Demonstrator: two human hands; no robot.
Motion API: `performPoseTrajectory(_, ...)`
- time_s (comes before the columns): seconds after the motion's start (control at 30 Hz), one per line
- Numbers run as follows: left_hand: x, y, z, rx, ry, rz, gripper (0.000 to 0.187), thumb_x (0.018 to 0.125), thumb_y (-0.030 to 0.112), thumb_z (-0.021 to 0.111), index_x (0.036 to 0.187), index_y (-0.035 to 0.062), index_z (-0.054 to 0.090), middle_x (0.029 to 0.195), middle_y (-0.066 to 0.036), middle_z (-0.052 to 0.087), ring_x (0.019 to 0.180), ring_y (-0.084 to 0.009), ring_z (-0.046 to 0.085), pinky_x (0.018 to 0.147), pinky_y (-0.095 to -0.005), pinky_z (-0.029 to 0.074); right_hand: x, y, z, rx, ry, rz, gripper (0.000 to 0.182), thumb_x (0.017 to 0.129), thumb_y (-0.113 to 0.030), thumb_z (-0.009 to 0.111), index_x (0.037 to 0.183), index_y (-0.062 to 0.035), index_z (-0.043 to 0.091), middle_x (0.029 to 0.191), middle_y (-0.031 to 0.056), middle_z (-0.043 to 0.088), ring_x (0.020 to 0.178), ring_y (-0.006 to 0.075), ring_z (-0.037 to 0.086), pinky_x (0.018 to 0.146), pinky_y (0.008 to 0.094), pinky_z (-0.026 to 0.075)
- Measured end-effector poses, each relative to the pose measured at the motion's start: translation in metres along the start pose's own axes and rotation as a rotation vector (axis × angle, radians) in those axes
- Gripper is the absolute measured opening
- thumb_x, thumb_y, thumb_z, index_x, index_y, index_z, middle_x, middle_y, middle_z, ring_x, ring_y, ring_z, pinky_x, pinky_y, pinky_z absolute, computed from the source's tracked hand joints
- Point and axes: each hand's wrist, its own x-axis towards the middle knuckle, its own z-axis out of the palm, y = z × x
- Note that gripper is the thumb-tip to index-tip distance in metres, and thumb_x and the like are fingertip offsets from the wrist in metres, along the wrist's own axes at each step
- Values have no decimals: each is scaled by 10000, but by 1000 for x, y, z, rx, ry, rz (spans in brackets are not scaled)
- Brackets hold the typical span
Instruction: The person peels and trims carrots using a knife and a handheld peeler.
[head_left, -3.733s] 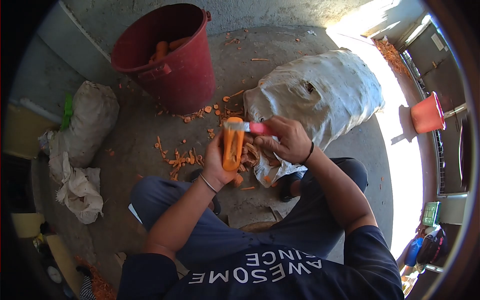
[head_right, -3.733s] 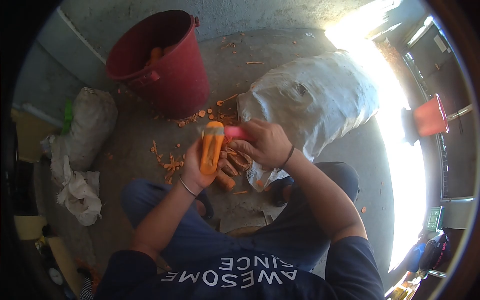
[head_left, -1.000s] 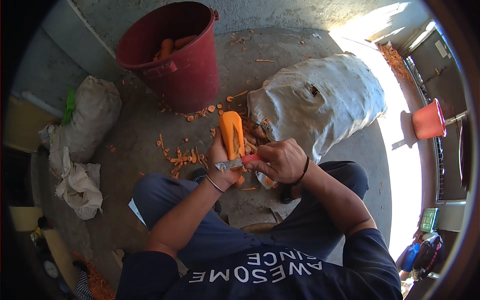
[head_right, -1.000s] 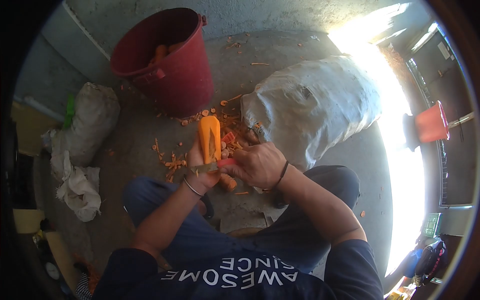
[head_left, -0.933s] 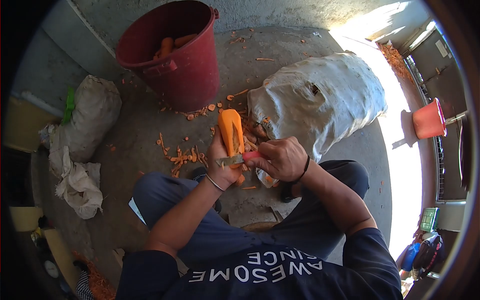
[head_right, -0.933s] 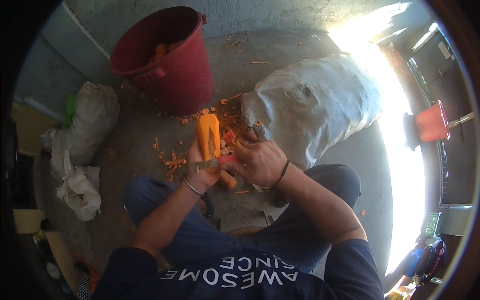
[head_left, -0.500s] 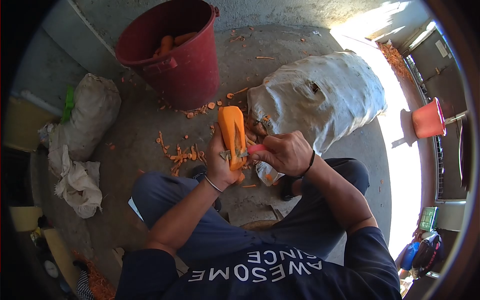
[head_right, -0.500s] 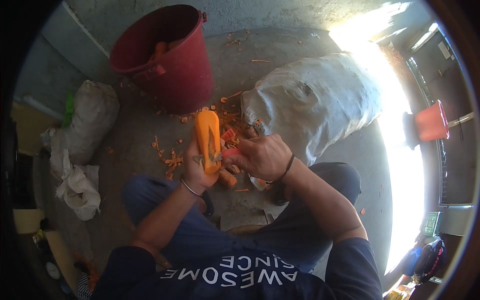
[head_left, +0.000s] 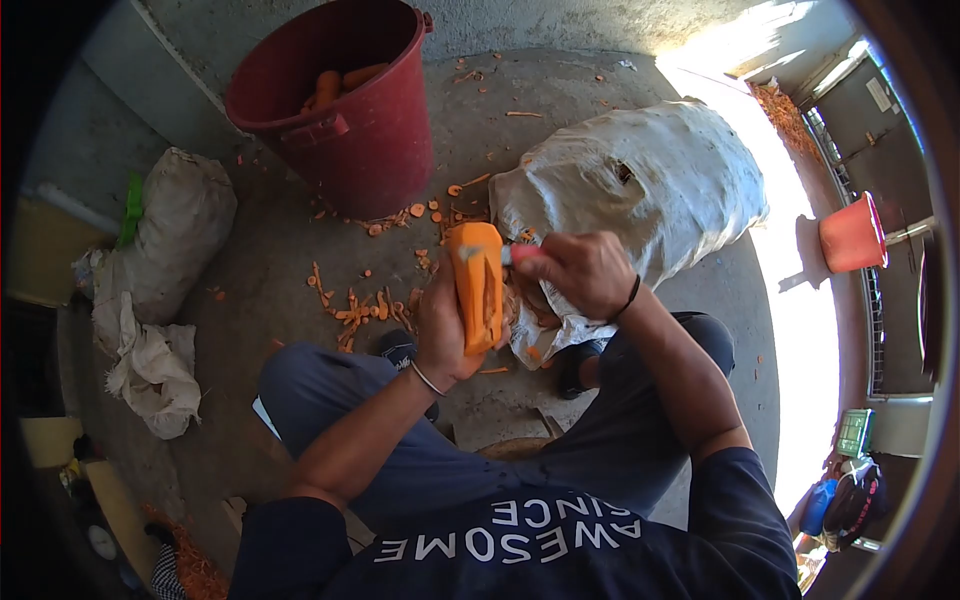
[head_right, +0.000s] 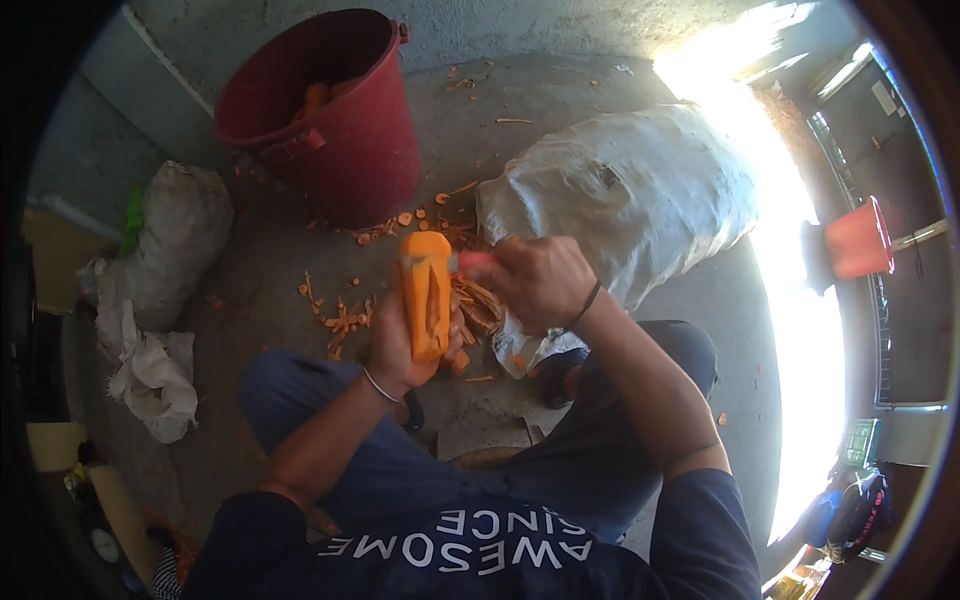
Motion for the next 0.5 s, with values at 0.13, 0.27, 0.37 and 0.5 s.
performPoseTrajectory(0.13,-5,-6,9,49,-5,-50,610,1079,669,368,1234,122,591,914,-65,619,662,-216,630,509,-386,502,20,31,-14,52,104,349,623,1033,-595,582,832,-14,685,639,174,599,606,338,628,633,459,496)
performPoseTrajectory(0.27,16,-4,-19,127,213,100,552,1120,584,354,1259,106,592,1024,-83,649,777,-202,679,578,-386,550,16,47,14,450,173,568,595,1006,-573,650,962,14,739,746,168,666,698,264,629,716,432,512)
performPoseTrajectory(0.37,18,-3,-1,420,209,353,536,1149,499,354,1299,48,600,1028,-100,703,889,-168,723,778,-313,614,3,14,42,633,7,430,628,965,-562,723,1140,41,722,892,137,724,824,198,669,793,390,541)
performPoseTrajectory(0.5,14,-8,-8,424,100,313,547,1143,511,379,1358,47,574,1148,-76,674,1025,-141,681,892,-310,569,5,-19,26,567,10,394,652,900,-478,834,1243,55,682,949,119,735,906,165,684,848,355,550)
